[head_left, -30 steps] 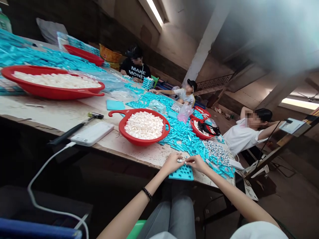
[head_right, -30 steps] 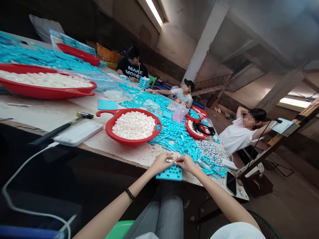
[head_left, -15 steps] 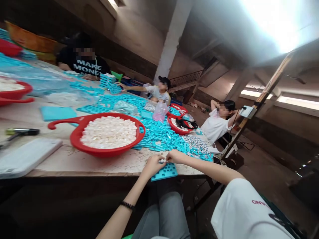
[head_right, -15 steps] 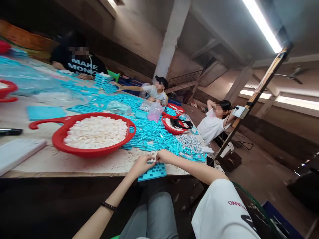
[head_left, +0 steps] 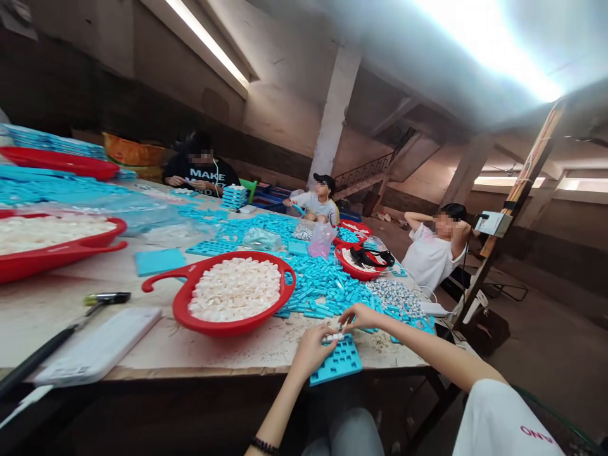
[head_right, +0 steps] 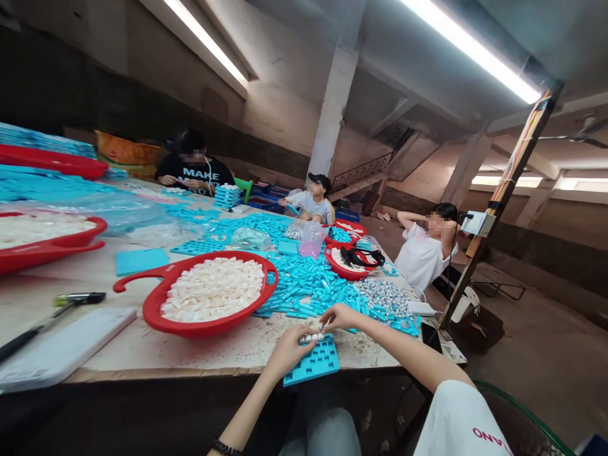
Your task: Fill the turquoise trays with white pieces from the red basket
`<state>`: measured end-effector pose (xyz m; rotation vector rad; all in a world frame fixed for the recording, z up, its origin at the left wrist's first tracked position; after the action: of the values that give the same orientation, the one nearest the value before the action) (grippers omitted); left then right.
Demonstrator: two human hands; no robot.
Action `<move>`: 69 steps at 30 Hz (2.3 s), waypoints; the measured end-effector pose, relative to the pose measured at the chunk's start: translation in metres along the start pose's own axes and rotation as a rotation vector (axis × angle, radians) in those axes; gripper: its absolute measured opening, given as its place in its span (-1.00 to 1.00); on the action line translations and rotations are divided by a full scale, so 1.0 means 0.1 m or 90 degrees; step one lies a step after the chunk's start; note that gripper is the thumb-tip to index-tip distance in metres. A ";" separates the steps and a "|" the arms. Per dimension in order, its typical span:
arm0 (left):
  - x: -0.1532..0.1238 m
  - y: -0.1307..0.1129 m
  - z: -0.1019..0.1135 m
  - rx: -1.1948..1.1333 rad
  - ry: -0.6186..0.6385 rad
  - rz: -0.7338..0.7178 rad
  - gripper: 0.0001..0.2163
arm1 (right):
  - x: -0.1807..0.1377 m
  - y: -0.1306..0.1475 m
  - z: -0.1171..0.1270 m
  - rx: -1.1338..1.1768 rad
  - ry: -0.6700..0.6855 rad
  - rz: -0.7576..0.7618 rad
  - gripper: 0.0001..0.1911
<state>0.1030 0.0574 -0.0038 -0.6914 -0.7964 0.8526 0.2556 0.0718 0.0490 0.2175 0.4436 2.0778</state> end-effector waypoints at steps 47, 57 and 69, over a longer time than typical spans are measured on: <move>-0.05 -0.10 -0.03 0.008 0.086 0.008 -0.77 | -0.75 -0.20 -0.40 0.300 -0.346 -0.048 -0.64; -0.05 -0.08 -0.03 0.002 0.091 0.003 -0.77 | -0.68 -0.24 -0.49 0.401 -0.345 -0.048 -0.69; -0.04 -0.10 -0.01 -0.028 0.090 0.007 -0.73 | -0.75 -0.27 -0.63 0.411 -0.447 -0.090 -0.62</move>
<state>0.1060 0.0489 0.0021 -0.7865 -0.6865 0.7887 0.2952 0.0062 -0.0173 1.2091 0.6465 1.5259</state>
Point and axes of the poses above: each hand's wrist, its own x-axis towards the middle knuckle, its own z-axis out of the back of the hand, y = z × x, the point moved 7 cm from there along x, towards the middle knuckle, and after that the axes turned 8 degrees about z, right-handed, at the moved point
